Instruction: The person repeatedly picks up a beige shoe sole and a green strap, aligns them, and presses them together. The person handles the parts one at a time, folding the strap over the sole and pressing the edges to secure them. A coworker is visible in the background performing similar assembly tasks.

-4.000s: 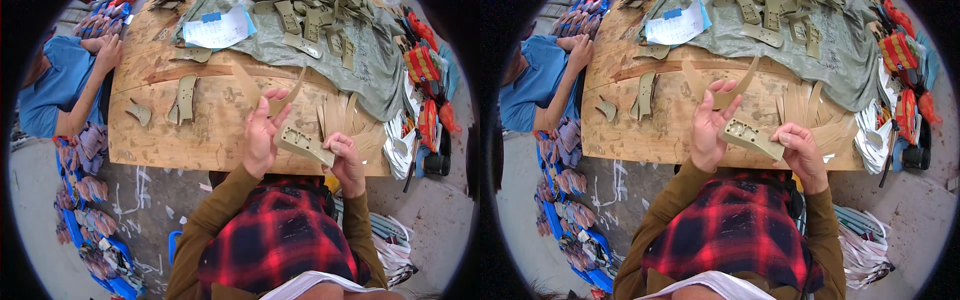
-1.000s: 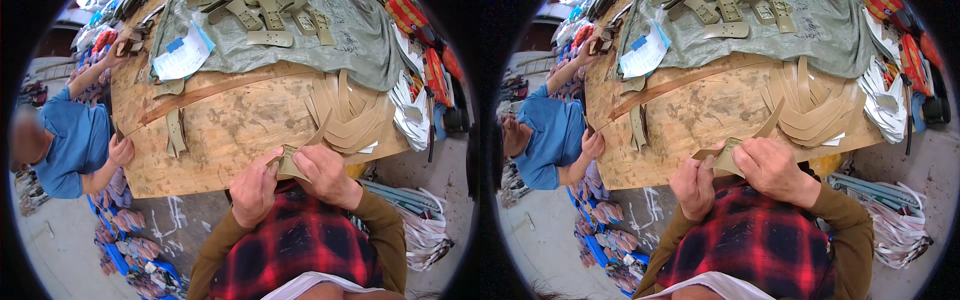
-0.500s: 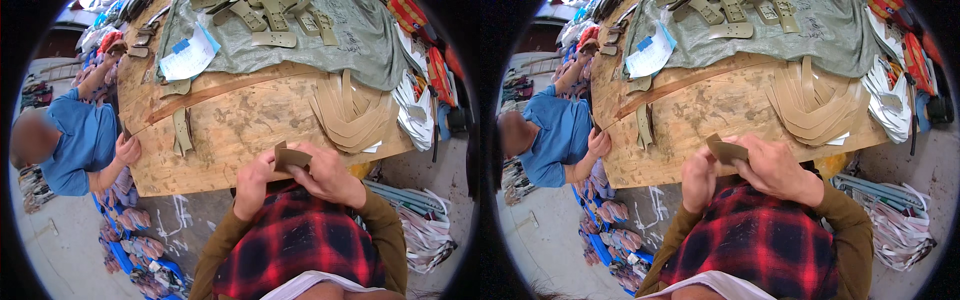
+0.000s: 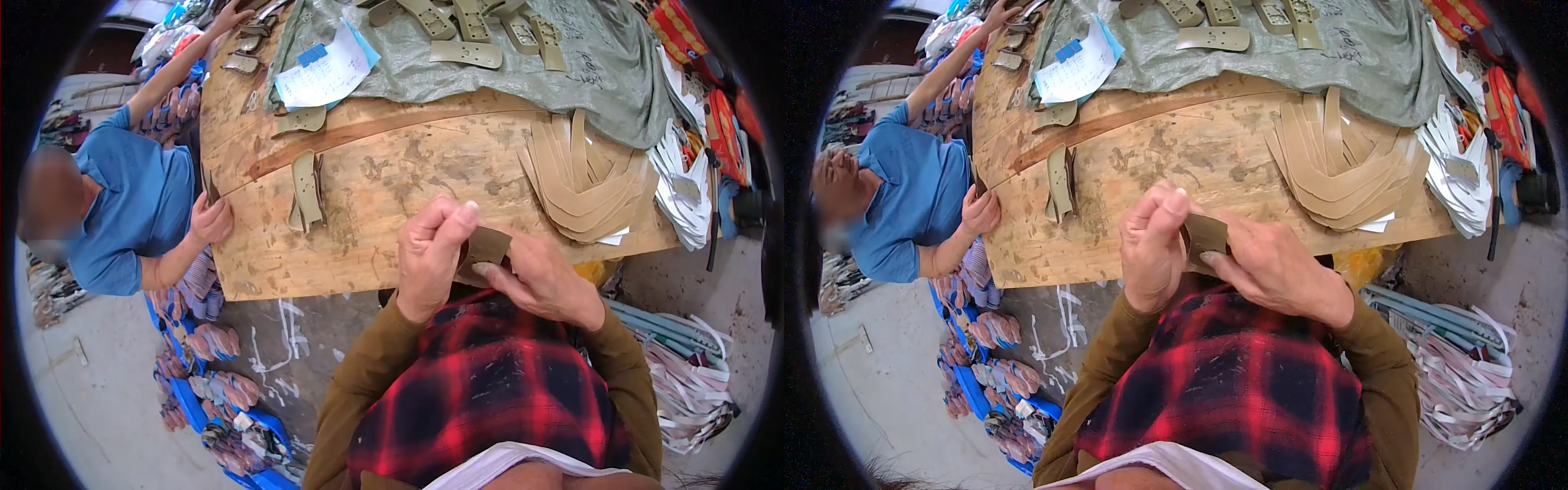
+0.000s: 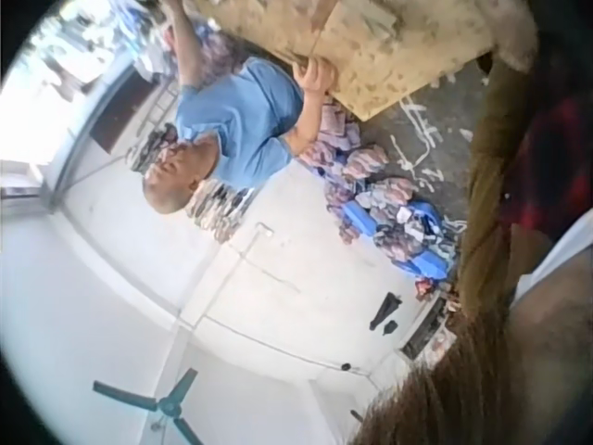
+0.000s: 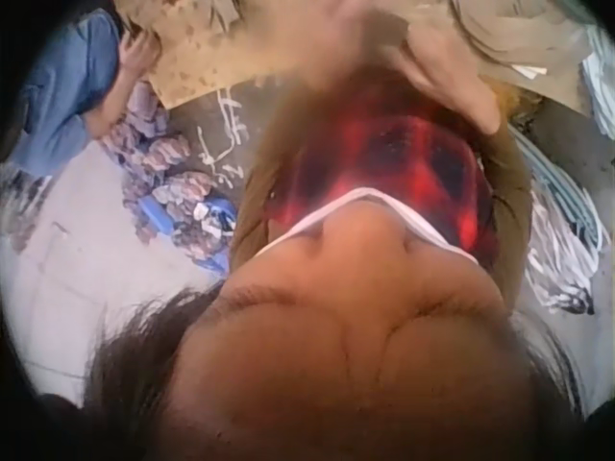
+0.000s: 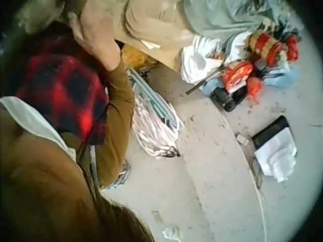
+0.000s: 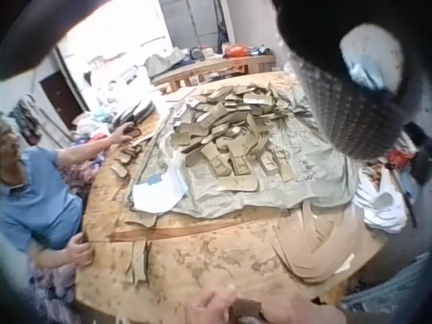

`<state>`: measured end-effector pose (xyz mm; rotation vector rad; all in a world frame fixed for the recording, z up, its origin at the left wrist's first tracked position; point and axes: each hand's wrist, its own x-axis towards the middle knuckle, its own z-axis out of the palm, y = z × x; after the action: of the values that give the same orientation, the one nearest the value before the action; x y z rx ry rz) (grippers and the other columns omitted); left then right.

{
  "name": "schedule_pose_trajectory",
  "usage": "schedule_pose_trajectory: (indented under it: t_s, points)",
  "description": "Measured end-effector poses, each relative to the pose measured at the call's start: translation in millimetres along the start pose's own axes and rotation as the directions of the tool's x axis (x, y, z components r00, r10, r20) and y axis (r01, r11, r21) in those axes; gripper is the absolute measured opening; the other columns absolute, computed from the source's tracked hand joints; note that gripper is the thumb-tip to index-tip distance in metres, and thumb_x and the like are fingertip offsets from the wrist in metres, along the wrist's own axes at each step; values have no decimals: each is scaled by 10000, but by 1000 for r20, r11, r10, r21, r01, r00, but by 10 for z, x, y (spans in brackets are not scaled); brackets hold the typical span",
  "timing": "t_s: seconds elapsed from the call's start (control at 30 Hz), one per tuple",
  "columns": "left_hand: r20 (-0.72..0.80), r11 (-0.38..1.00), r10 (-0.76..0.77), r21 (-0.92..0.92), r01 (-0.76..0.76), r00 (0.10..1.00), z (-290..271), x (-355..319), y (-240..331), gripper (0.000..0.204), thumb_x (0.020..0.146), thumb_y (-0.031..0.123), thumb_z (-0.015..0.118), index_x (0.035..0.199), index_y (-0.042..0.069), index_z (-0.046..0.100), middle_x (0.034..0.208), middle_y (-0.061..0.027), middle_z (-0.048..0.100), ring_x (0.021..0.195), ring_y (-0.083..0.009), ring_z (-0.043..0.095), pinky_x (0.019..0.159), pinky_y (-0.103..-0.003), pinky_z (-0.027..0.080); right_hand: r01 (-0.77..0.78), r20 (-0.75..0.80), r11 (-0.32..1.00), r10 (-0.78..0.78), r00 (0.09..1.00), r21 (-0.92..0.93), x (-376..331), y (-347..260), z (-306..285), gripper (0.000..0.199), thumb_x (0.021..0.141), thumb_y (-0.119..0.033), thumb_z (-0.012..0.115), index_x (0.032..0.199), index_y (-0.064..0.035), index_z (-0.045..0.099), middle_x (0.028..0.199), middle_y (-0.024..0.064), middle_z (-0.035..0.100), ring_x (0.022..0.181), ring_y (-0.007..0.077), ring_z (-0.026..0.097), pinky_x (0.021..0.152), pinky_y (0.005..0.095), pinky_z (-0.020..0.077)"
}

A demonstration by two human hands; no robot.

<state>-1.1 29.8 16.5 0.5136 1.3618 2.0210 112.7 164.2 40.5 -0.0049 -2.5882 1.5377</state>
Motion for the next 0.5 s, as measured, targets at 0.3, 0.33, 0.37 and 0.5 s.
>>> schedule_pose_trajectory:
  t_s: [0.3,0.33,0.37,0.5]
  points:
    - [316,795,-112,597,-106,942,-172,-71,72,544,856,23,666,1374,4,500,1313,-173,591,1193,-248,584,995,-339,464,129,-38,918,-154,987,-375,101,117,71,335,803,-5,571,1134,34,536,1021,219,601,942,392,604,814,436,505]
    - [355,760,-7,609,-225,935,-212,-45,29,557,845,14,681,1372,6,502,1321,-182,585,1205,-259,580,1005,-344,460,131,-47,930,-156,987,-343,125,98,69,345,822,-4,559,1164,35,528,1049,213,607,967,377,612,842,422,503]
    - [396,710,92,617,-339,914,-252,-19,29,570,835,4,697,1371,8,504,1329,-191,580,1216,-270,576,1015,-349,457,132,-56,941,-157,986,-310,156,54,41,356,842,-3,547,1195,36,521,1076,206,613,992,363,620,869,408,501]
    - [299,666,373,573,-478,878,-341,-28,82,496,854,23,700,1318,16,524,1347,-231,550,1245,-338,554,1005,-372,469,-49,-285,745,314,906,665,144,-226,75,364,930,-40,534,1284,41,501,1193,149,617,1084,266,629,949,345,478]
